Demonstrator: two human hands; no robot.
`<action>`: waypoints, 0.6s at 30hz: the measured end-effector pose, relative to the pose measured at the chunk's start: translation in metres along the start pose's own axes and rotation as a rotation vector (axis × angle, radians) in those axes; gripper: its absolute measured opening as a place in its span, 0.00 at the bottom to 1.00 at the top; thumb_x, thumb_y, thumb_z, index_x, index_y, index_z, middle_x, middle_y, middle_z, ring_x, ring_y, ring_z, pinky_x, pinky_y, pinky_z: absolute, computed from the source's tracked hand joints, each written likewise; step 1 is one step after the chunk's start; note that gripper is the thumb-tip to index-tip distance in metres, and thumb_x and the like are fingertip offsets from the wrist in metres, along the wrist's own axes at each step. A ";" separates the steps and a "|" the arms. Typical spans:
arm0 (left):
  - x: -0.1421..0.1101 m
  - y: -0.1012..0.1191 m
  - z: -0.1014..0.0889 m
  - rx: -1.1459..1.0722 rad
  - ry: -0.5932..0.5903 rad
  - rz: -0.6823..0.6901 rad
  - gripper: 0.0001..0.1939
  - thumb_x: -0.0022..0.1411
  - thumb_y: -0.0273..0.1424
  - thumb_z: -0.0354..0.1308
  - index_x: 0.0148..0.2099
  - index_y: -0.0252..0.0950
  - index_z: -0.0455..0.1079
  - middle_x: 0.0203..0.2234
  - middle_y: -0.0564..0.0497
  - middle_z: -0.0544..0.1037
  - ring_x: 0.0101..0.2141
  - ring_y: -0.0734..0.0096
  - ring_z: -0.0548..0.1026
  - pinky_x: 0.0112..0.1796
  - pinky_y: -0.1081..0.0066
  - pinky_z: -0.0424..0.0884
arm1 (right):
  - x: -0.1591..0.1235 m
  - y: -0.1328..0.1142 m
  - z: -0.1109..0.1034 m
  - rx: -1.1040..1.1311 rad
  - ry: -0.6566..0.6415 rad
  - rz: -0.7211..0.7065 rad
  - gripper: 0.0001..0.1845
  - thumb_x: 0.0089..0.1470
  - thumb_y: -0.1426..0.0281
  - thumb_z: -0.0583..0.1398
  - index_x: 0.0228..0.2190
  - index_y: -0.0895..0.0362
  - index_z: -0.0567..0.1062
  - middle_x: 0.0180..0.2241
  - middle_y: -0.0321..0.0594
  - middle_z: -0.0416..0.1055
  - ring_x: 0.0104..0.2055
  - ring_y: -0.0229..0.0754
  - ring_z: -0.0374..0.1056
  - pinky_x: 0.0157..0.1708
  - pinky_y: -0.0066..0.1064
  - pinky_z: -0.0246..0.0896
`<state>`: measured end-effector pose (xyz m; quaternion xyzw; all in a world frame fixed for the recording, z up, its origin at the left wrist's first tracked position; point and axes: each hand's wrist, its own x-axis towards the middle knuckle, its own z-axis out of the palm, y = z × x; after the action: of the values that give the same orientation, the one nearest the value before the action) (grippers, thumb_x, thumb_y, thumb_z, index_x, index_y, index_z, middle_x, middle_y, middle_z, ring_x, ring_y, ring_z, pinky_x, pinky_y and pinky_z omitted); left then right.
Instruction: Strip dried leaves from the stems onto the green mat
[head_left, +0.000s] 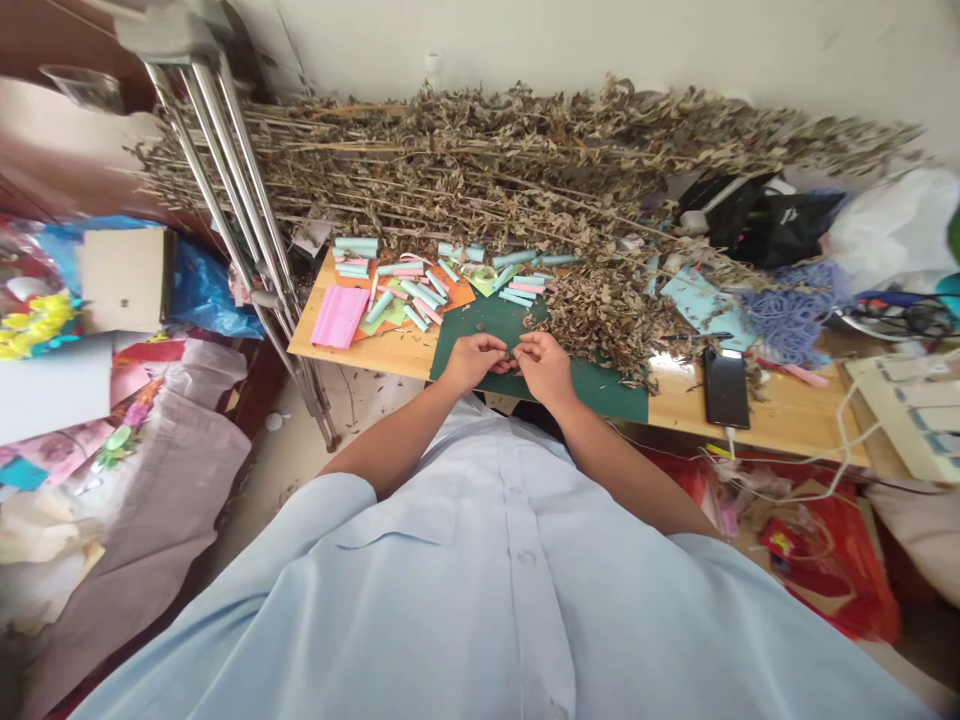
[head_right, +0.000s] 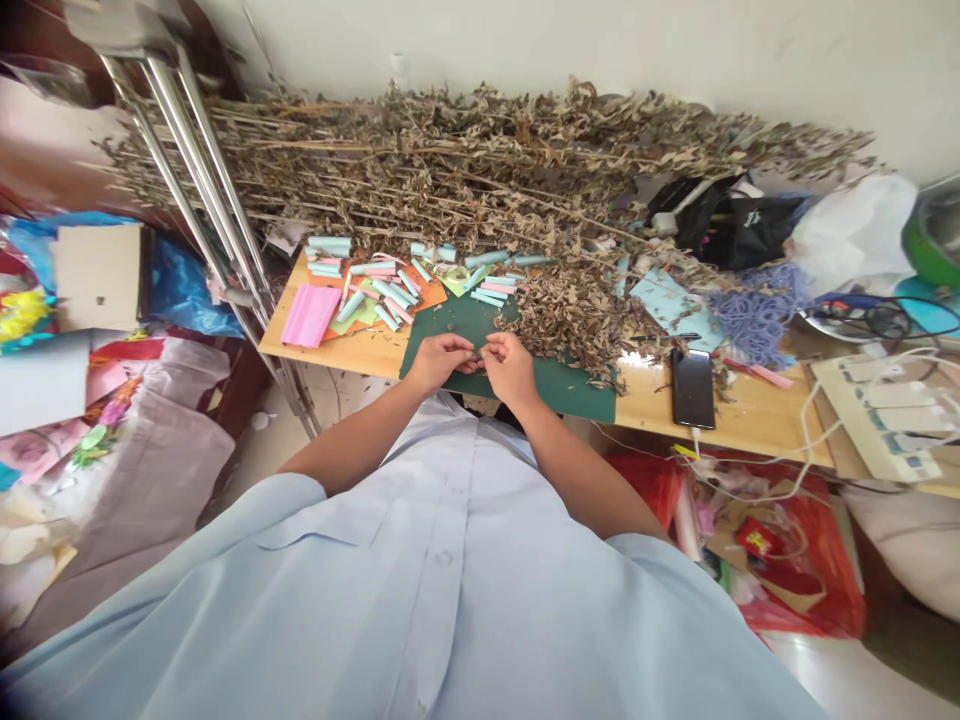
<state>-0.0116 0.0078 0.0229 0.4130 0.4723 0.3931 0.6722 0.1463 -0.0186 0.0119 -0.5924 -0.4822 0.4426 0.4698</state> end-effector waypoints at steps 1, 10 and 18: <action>0.000 0.000 0.000 0.001 -0.001 0.003 0.07 0.54 0.25 0.65 0.37 0.29 0.74 0.24 0.51 0.79 0.26 0.71 0.80 0.31 0.71 0.78 | 0.000 0.001 0.000 -0.001 0.007 -0.004 0.17 0.51 0.64 0.62 0.43 0.54 0.70 0.35 0.39 0.78 0.30 0.42 0.76 0.29 0.33 0.73; 0.002 -0.005 0.000 -0.007 -0.004 0.016 0.08 0.55 0.26 0.66 0.38 0.30 0.73 0.24 0.51 0.79 0.25 0.70 0.80 0.31 0.70 0.79 | -0.007 -0.001 -0.003 -0.337 -0.025 -0.316 0.14 0.58 0.67 0.60 0.47 0.52 0.72 0.40 0.42 0.80 0.40 0.46 0.78 0.45 0.41 0.74; 0.001 -0.003 0.001 0.004 -0.005 -0.011 0.09 0.55 0.28 0.67 0.38 0.30 0.73 0.26 0.50 0.80 0.27 0.71 0.80 0.31 0.72 0.79 | -0.009 -0.004 -0.006 -0.585 -0.044 -0.444 0.14 0.60 0.70 0.57 0.48 0.52 0.73 0.41 0.44 0.80 0.44 0.49 0.78 0.48 0.42 0.72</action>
<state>-0.0099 0.0069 0.0199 0.4128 0.4736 0.3872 0.6748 0.1504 -0.0279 0.0177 -0.5727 -0.7153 0.1860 0.3547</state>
